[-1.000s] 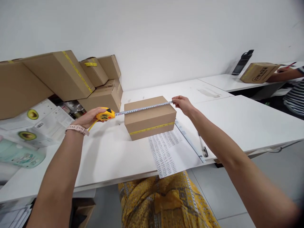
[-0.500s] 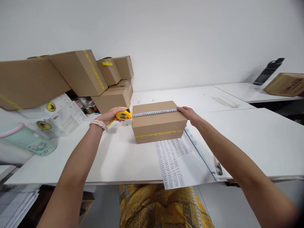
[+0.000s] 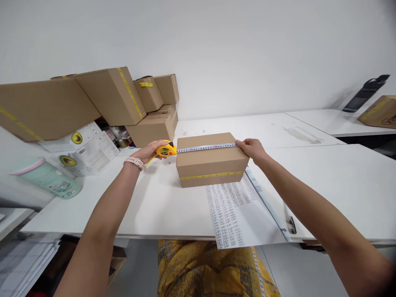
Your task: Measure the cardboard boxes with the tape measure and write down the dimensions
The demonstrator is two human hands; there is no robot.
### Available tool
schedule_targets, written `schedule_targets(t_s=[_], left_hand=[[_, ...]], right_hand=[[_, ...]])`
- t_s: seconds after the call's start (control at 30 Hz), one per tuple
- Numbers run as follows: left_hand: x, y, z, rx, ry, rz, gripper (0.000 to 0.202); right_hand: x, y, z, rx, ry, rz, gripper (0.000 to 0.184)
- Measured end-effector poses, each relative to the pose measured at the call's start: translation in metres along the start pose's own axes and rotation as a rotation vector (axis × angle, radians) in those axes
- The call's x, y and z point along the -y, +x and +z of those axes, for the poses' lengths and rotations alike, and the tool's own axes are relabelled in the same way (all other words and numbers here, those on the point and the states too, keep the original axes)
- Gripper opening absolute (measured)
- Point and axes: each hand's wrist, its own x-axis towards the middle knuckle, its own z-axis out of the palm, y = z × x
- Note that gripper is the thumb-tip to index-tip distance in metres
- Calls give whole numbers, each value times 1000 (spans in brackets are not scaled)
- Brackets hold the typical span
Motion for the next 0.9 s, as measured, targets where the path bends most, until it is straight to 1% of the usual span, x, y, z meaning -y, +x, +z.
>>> schedule_targets(t_s=[0.07, 0.13, 0.17, 0.2, 0.23, 0.27, 0.3, 0.37, 0.4, 0.43, 0.47, 0.5, 0.57, 0.67, 0.77, 0.83, 0.9], left_hand=[[-13, -13, 3, -20, 15, 25, 55], [-22, -37, 14, 16, 24, 49, 56], [-23, -52, 25, 78, 21, 53, 58], [-21, -69, 40, 173, 2, 46, 58], [-16, -87, 59, 294, -50, 7, 60], [-9, -104, 81, 400, -156, -43, 62], [0, -119, 106, 482, -285, -104, 64], [19, -142, 158, 591, -524, -182, 72], [26, -149, 182, 572, -637, -190, 73], [31, -153, 204, 499, -753, -156, 72], [33, -155, 222, 470, -828, -148, 71], [32, -156, 236, 424, -890, -133, 70], [25, -155, 251, 377, -956, -120, 68], [11, -157, 255, 364, -971, -145, 64], [2, -163, 258, 336, -977, -164, 59], [-2, -167, 265, 302, -994, -170, 58], [-3, -168, 277, 272, -1011, -185, 59]], right_hand=[[5, 5, -4, -19, 16, -52, 37], [14, 11, -11, -35, 106, -120, 34], [20, 13, -13, -44, 161, -153, 33], [26, 15, -15, -48, 207, -186, 32], [34, 17, -15, -35, 232, -219, 31], [41, 18, -12, 4, 228, -248, 30], [49, 19, -8, 72, 196, -276, 28], [63, 20, 4, 245, 83, -320, 26], [70, 21, 11, 317, 21, -330, 25], [75, 22, 17, 365, -31, -328, 25], [80, 23, 22, 386, -58, -315, 24], [84, 25, 26, 387, -61, -296, 24], [86, 26, 29, 369, -34, -256, 24], [80, 21, 27, 376, 30, -232, 25], [63, 4, 20, 433, 135, -226, 26], [50, -9, 14, 475, 215, -230, 29], [40, -18, 10, 502, 264, -234, 35]])
